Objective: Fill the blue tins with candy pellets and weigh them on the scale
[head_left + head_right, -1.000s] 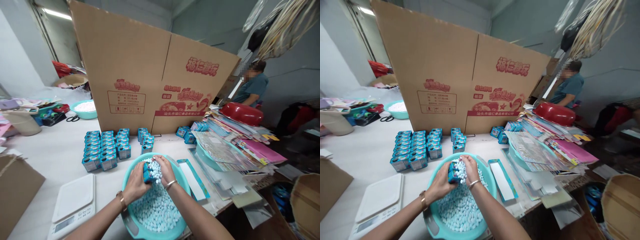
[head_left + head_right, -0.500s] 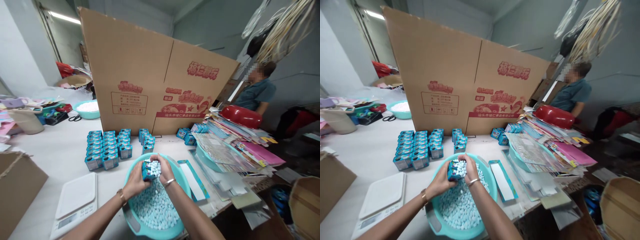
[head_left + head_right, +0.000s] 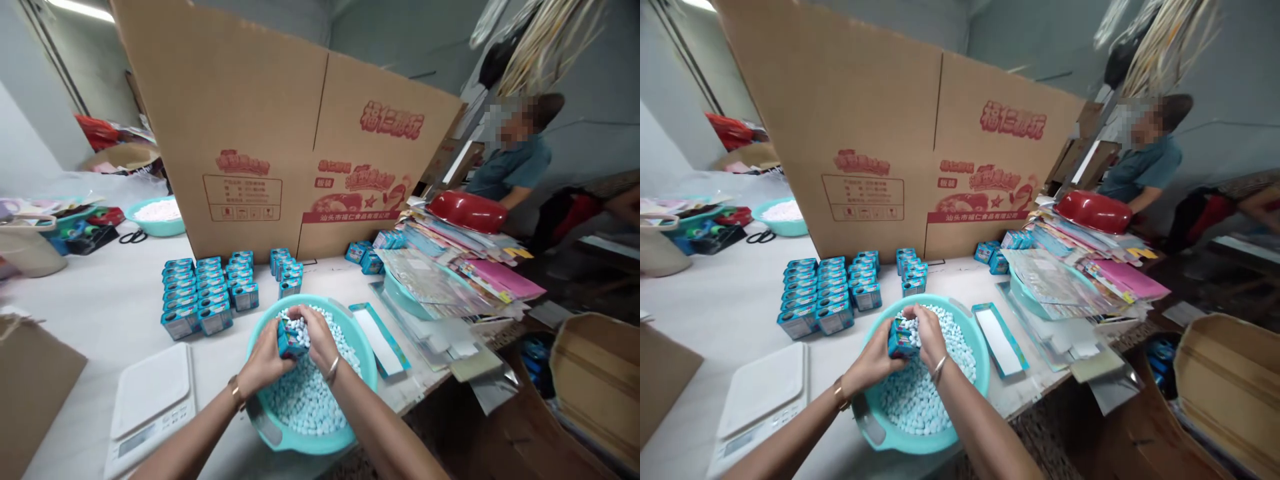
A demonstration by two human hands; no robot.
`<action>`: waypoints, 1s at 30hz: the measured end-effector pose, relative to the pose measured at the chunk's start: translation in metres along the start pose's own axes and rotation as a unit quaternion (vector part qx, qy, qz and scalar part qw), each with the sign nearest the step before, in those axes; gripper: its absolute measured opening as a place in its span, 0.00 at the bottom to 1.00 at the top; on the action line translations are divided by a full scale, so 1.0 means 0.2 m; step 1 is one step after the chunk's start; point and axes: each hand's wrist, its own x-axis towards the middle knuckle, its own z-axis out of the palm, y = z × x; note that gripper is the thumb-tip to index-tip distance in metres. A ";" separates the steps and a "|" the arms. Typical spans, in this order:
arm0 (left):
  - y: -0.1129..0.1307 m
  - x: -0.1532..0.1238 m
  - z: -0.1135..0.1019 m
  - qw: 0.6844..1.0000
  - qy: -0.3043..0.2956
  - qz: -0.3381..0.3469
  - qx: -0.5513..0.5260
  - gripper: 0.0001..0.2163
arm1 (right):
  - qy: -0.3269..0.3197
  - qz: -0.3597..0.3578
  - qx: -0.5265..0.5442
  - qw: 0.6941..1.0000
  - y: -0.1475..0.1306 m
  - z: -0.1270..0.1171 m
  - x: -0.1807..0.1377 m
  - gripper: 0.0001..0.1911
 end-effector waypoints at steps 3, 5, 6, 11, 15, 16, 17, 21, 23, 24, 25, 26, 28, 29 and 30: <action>0.00 0.01 0.00 1.000 0.002 0.010 0.011 0.34 | 0.002 -0.004 0.003 1.000 0.00 0.02 0.00 0.19; 0.00 0.02 0.01 1.000 0.001 0.011 0.006 0.33 | 0.001 -0.008 0.000 1.000 0.00 0.03 -0.01 0.19; 0.00 0.03 0.02 1.000 0.000 0.014 0.001 0.32 | -0.001 -0.012 -0.002 1.000 -0.01 0.04 -0.01 0.19; 0.00 0.02 -0.01 0.999 -0.018 0.025 0.023 0.32 | -0.021 -0.004 -0.028 0.999 -0.02 -0.06 0.00 0.21; 0.09 -0.02 -0.05 0.977 -0.088 0.001 0.196 0.29 | 0.011 0.025 -0.074 0.997 0.00 -0.33 -0.01 0.22; 0.11 -0.03 -0.05 0.960 -0.114 -0.006 0.255 0.26 | 0.025 0.030 -0.088 0.995 0.01 -0.39 -0.01 0.21; 0.14 -0.02 -0.04 0.943 -0.137 -0.012 0.302 0.24 | 0.038 0.036 -0.101 0.993 0.04 -0.44 -0.01 0.21; 0.17 0.04 0.08 0.917 -0.167 -0.030 0.361 0.23 | 0.072 0.056 -0.130 0.987 0.18 -0.44 -0.04 0.19; 0.15 0.06 0.12 0.923 -0.153 -0.027 0.352 0.22 | 0.070 0.050 -0.122 0.989 0.24 -0.35 -0.04 0.19; 0.14 0.06 0.13 0.925 -0.148 -0.025 0.350 0.22 | 0.063 0.047 -0.113 0.990 0.25 -0.30 -0.04 0.19; 0.13 0.05 0.13 0.928 -0.142 -0.024 0.344 0.23 | 0.054 0.044 -0.103 0.992 0.25 -0.26 -0.03 0.19; 0.11 0.04 0.12 0.935 -0.132 -0.022 0.328 0.24 | 0.045 0.040 -0.092 0.994 0.23 -0.22 -0.03 0.19; 0.08 0.00 0.10 0.960 -0.094 -0.015 0.263 0.28 | 0.027 0.024 -0.070 0.997 0.17 -0.17 -0.03 0.19; 0.06 -0.02 0.10 0.974 -0.064 -0.009 0.218 0.31 | 0.019 0.012 -0.061 0.998 0.13 -0.16 -0.02 0.18; 0.04 -0.03 0.10 0.985 -0.033 -0.003 0.170 0.33 | 0.011 0.000 -0.054 0.999 0.09 -0.15 -0.02 0.17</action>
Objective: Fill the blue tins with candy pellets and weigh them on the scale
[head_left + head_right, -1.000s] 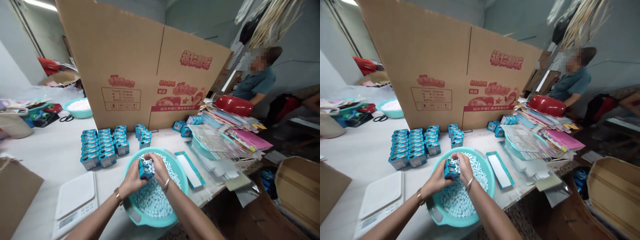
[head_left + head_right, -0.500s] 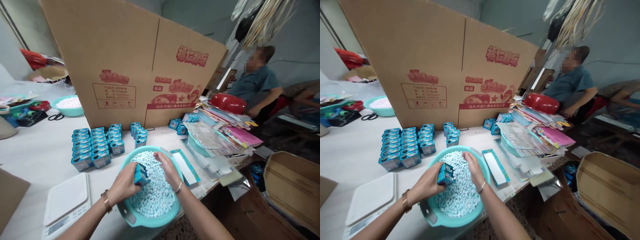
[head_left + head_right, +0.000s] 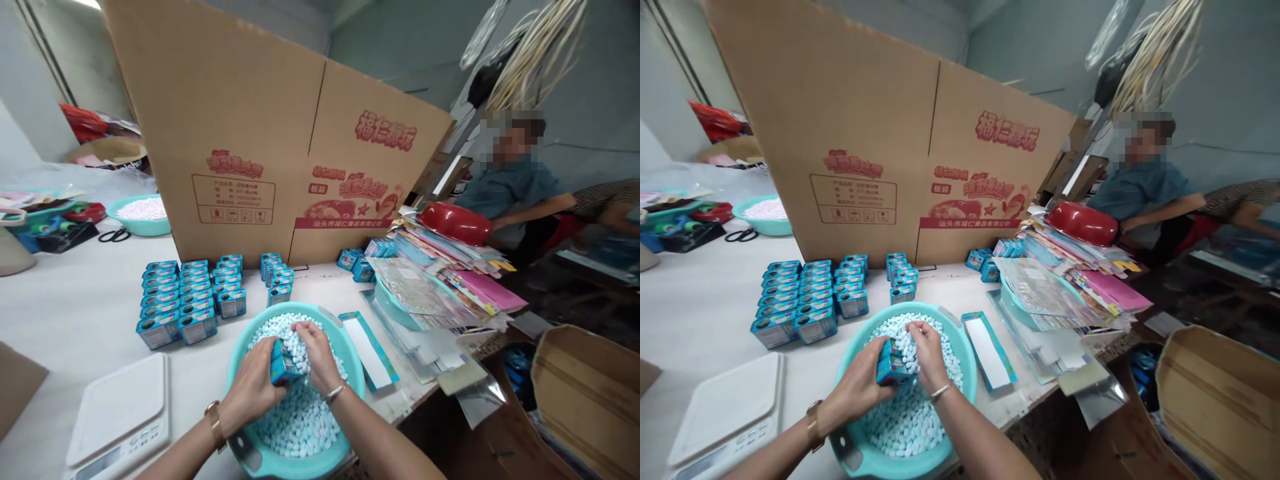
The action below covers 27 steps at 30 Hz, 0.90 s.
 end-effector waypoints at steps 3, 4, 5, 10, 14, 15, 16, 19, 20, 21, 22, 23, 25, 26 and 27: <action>-0.04 0.00 0.04 0.991 0.072 -0.006 -0.114 0.36 | -0.020 -0.025 0.018 0.999 -0.11 0.01 0.01 0.15; -0.04 0.01 0.05 0.986 0.083 -0.012 -0.143 0.37 | -0.023 -0.027 0.023 0.999 -0.13 0.02 0.01 0.15; -0.04 0.03 0.06 0.982 0.088 -0.018 -0.165 0.38 | -0.024 -0.027 0.028 0.999 -0.15 0.03 0.02 0.15; -0.05 0.05 0.06 0.980 0.097 0.003 -0.175 0.37 | -0.016 -0.019 0.050 0.998 -0.16 0.08 0.00 0.15; -0.07 0.03 0.04 0.984 0.103 0.022 -0.145 0.36 | -0.022 -0.001 0.067 0.998 -0.14 0.07 -0.01 0.15; -0.07 0.03 0.04 0.984 0.102 0.023 -0.142 0.36 | -0.021 0.003 0.071 0.997 -0.13 0.07 -0.02 0.15; -0.07 0.02 0.04 0.984 0.101 0.023 -0.142 0.37 | -0.018 0.006 0.074 0.997 -0.13 0.07 -0.02 0.15; -0.08 0.02 0.04 0.984 0.097 0.022 -0.149 0.37 | -0.015 0.013 0.083 0.996 -0.12 0.06 -0.02 0.15; -0.08 0.02 0.04 0.984 0.094 0.022 -0.152 0.37 | -0.015 0.014 0.085 0.996 -0.12 0.05 -0.02 0.14; -0.08 0.02 0.04 0.983 0.092 0.022 -0.156 0.37 | -0.015 0.015 0.088 0.996 -0.12 0.05 -0.02 0.14; -0.09 0.02 0.04 0.983 0.089 0.023 -0.159 0.37 | -0.016 0.014 0.090 0.996 -0.12 0.05 -0.03 0.14; -0.09 0.02 0.03 0.983 0.086 0.024 -0.161 0.37 | -0.016 0.012 0.093 0.995 -0.12 0.04 -0.03 0.14; -0.09 0.02 0.03 0.982 0.086 0.029 -0.165 0.37 | -0.013 0.006 0.099 0.995 -0.13 0.05 -0.04 0.13; -0.09 0.03 0.03 0.981 0.089 0.032 -0.167 0.37 | -0.010 0.003 0.104 0.995 -0.13 0.05 -0.04 0.13; -0.09 0.03 0.03 0.981 0.091 0.034 -0.170 0.37 | -0.005 0.001 0.109 0.994 -0.13 0.05 -0.04 0.13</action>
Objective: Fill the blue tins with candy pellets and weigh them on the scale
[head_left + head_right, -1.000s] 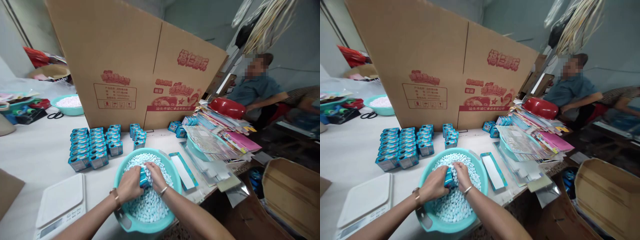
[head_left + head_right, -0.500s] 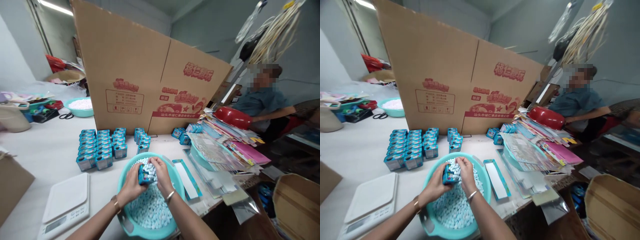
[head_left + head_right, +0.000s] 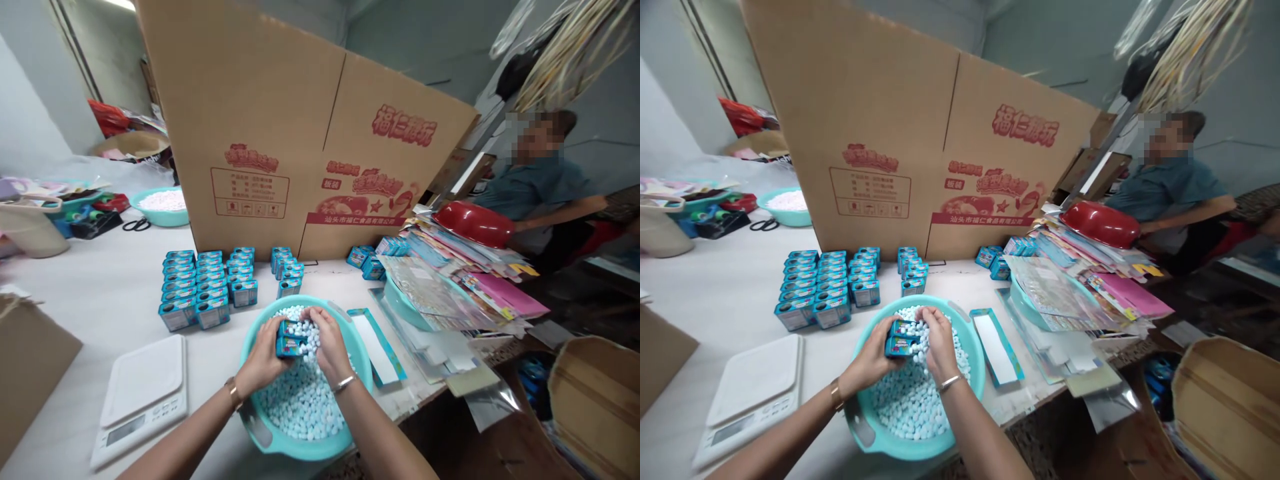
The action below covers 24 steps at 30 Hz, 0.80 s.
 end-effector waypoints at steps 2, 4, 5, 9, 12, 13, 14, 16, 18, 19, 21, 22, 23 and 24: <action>0.00 0.01 0.00 1.000 -0.003 0.004 -0.009 0.37 | 0.012 -0.002 0.011 1.000 0.00 0.01 0.00 0.12; 0.01 0.02 -0.01 0.999 -0.009 -0.005 -0.034 0.37 | 0.021 0.003 0.023 1.000 0.00 0.01 0.01 0.12; 0.01 0.02 -0.02 0.999 -0.012 -0.016 -0.050 0.38 | 0.023 0.009 0.030 0.999 0.00 0.01 0.02 0.12; 0.03 -0.01 -0.08 0.990 -0.030 -0.060 -0.121 0.39 | 0.029 0.041 0.053 0.997 -0.01 -0.06 0.05 0.14; 0.07 -0.05 -0.10 0.975 -0.062 -0.095 -0.192 0.39 | 0.041 0.054 0.050 0.996 0.00 -0.11 0.04 0.14; 0.09 -0.06 -0.09 0.967 -0.067 -0.111 -0.218 0.39 | 0.049 0.051 0.044 0.997 0.01 -0.12 0.04 0.14; 0.11 -0.07 -0.08 0.959 -0.069 -0.130 -0.241 0.39 | 0.057 0.045 0.036 0.997 0.03 -0.12 0.02 0.14; 0.15 -0.08 -0.06 0.941 -0.071 -0.165 -0.285 0.40 | 0.068 0.041 0.019 0.997 0.05 -0.11 -0.01 0.16; 0.18 -0.08 -0.04 0.924 -0.079 -0.193 -0.319 0.41 | 0.062 0.048 -0.003 0.997 0.06 -0.09 -0.04 0.20; 0.20 -0.09 -0.03 0.919 -0.083 -0.205 -0.327 0.42 | 0.058 0.045 -0.016 0.997 0.05 -0.08 -0.06 0.22; 0.22 -0.09 -0.04 0.917 -0.079 -0.219 -0.324 0.42 | 0.058 0.021 -0.043 0.997 0.03 -0.08 -0.08 0.24; 0.23 -0.09 -0.05 0.921 -0.073 -0.219 -0.314 0.42 | 0.067 0.001 -0.055 0.996 0.01 -0.07 -0.09 0.24; 0.23 -0.09 -0.05 0.927 -0.068 -0.211 -0.302 0.42 | 0.077 -0.016 -0.064 0.995 0.00 -0.07 -0.11 0.24; 0.24 -0.08 -0.06 0.934 -0.068 -0.198 -0.290 0.41 | 0.084 -0.024 -0.069 0.994 -0.01 -0.07 -0.12 0.23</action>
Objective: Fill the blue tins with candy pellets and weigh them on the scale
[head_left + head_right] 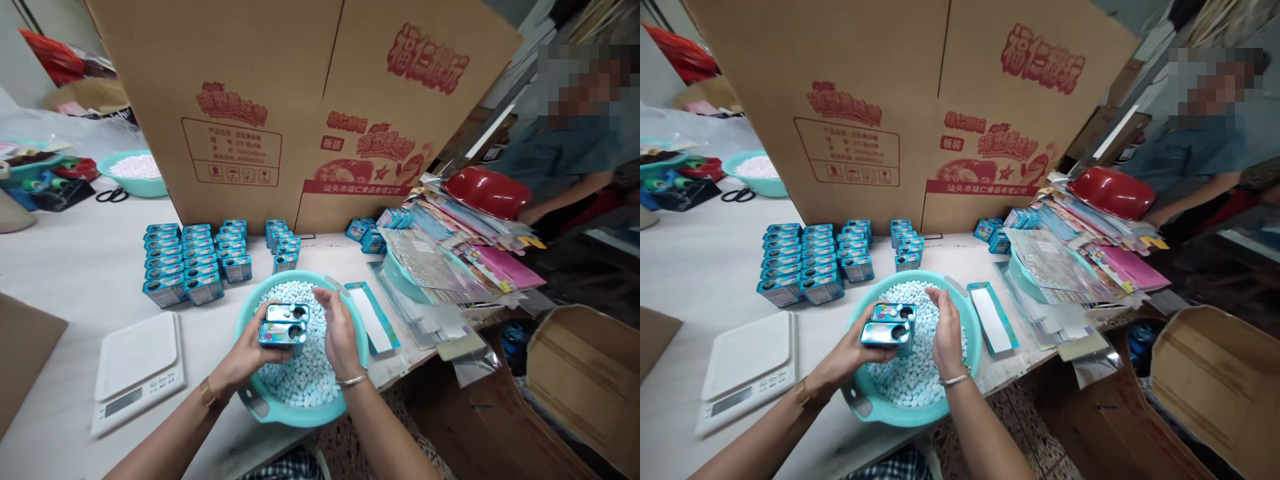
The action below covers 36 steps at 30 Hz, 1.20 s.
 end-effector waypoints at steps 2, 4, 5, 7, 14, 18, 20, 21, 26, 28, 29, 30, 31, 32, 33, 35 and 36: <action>0.01 0.00 0.00 0.999 -0.024 0.023 0.021 0.40 | -0.006 0.012 -0.004 1.000 -0.01 0.00 -0.03 0.23; 0.00 -0.01 0.00 0.998 -0.055 0.027 0.033 0.39 | -0.033 0.042 0.002 0.999 -0.01 0.00 -0.05 0.24; 0.00 -0.01 0.00 0.997 -0.066 0.016 0.030 0.39 | -0.046 0.052 0.006 0.998 -0.01 -0.01 -0.06 0.24; -0.01 -0.02 -0.01 0.997 -0.072 -0.021 0.021 0.40 | -0.053 0.040 0.006 0.998 -0.02 -0.03 -0.07 0.23; -0.04 -0.05 -0.01 0.987 -0.076 0.051 0.136 0.38 | -0.226 -0.127 -0.208 0.943 -0.13 -0.04 -0.14 0.17; 0.02 -0.10 -0.13 0.984 -0.123 0.041 0.124 0.38 | -0.190 -0.078 -0.224 0.953 -0.12 -0.09 -0.08 0.14; 0.06 -0.13 -0.21 0.987 -0.135 0.033 0.075 0.39 | -0.154 -0.012 -0.165 0.974 -0.10 -0.17 -0.04 0.16; 0.07 -0.16 -0.24 0.989 -0.138 0.036 0.047 0.39 | -0.138 0.016 -0.138 0.981 -0.09 -0.21 -0.02 0.17; 0.07 -0.28 -0.35 0.990 -0.118 0.062 -0.053 0.39 | -0.109 0.029 -0.219 0.969 -0.02 -0.36 0.04 0.20; 0.06 -0.35 -0.43 0.993 -0.078 0.075 -0.056 0.39 | -0.141 0.024 -0.308 0.941 0.02 -0.40 0.04 0.22; 0.05 -0.40 -0.49 0.995 -0.046 0.078 -0.047 0.40 | -0.159 0.025 -0.353 0.922 0.04 -0.42 0.05 0.23; 0.04 -0.44 -0.55 0.996 -0.006 0.076 -0.035 0.41 | -0.174 0.023 -0.396 0.901 0.06 -0.43 0.06 0.24; 0.03 -0.49 -0.62 0.996 0.039 0.073 -0.021 0.42 | -0.188 0.016 -0.433 0.881 0.08 -0.44 0.06 0.24; 0.01 -0.54 -0.69 0.994 0.085 0.068 -0.004 0.43 | -0.202 0.000 -0.465 0.862 0.10 -0.44 0.07 0.25; -0.01 -0.58 -0.77 0.990 0.129 0.063 0.017 0.43 | -0.217 -0.023 -0.493 0.842 0.13 -0.44 0.09 0.26; -0.05 -0.65 -0.90 0.976 0.200 0.060 0.065 0.42 | -0.249 -0.085 -0.538 0.801 0.18 -0.42 0.11 0.29; -0.07 -0.68 -0.96 0.969 0.224 0.058 0.090 0.41 | -0.266 -0.114 -0.555 0.780 0.21 -0.40 0.12 0.32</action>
